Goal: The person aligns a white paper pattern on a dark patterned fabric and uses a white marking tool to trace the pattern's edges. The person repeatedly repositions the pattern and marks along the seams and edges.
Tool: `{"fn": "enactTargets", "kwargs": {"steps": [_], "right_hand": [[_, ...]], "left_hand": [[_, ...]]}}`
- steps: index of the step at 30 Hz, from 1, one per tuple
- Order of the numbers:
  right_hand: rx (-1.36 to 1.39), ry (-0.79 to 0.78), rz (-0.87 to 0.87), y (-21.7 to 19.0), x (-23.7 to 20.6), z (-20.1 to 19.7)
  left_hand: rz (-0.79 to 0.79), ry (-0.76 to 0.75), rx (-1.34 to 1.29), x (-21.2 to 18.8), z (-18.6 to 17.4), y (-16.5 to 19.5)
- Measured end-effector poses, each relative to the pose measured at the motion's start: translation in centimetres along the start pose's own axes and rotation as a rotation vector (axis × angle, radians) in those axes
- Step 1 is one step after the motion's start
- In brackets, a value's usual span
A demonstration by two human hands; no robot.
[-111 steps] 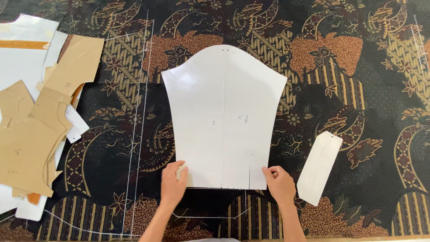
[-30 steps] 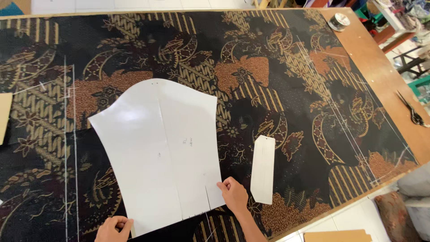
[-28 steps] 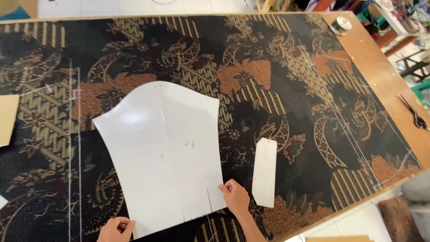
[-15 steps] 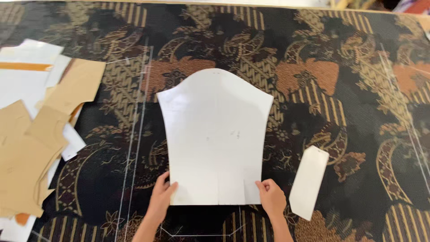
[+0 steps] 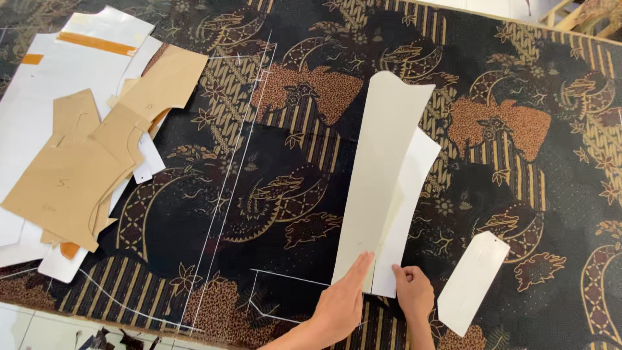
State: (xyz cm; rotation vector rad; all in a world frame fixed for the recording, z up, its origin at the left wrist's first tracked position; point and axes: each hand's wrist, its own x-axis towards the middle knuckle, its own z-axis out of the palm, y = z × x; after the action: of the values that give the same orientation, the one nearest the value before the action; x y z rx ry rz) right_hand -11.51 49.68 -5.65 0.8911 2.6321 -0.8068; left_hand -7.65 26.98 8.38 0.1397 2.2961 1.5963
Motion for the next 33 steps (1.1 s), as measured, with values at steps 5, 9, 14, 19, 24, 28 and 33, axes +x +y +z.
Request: {"fn": "enactTargets", "kwargs": {"steps": [5,9,14,19,24,28,33], "right_hand": [[-0.009,-0.044,0.062,-0.7,0.1,-0.4],[-0.015,-0.050,0.081,-1.1,0.3,-0.6],[0.019,-0.013,0.027,-0.5,0.0,-0.1],[0.048,-0.015,0.030,-0.7,-0.1,-0.1],[0.056,-0.054,0.087,-1.5,0.0,-0.7],[0.041,-0.043,0.027,-1.3,-0.1,-0.4],[0.058,-0.022,0.020,-1.3,-0.2,0.1]], "left_hand": [[-0.114,0.062,-0.026,0.2,-1.4,-0.1],[-0.079,0.234,-0.093,-0.7,-4.5,-2.9],[-0.346,0.341,0.052,-1.3,-8.8,-9.2],[-0.632,0.239,0.146,-0.5,-11.1,-13.7],[-0.627,0.228,0.174,0.1,-11.4,-15.4],[-0.575,0.247,0.184,0.1,-11.6,-16.4],[-0.553,0.268,0.205,-0.1,-11.6,-16.6]]}}
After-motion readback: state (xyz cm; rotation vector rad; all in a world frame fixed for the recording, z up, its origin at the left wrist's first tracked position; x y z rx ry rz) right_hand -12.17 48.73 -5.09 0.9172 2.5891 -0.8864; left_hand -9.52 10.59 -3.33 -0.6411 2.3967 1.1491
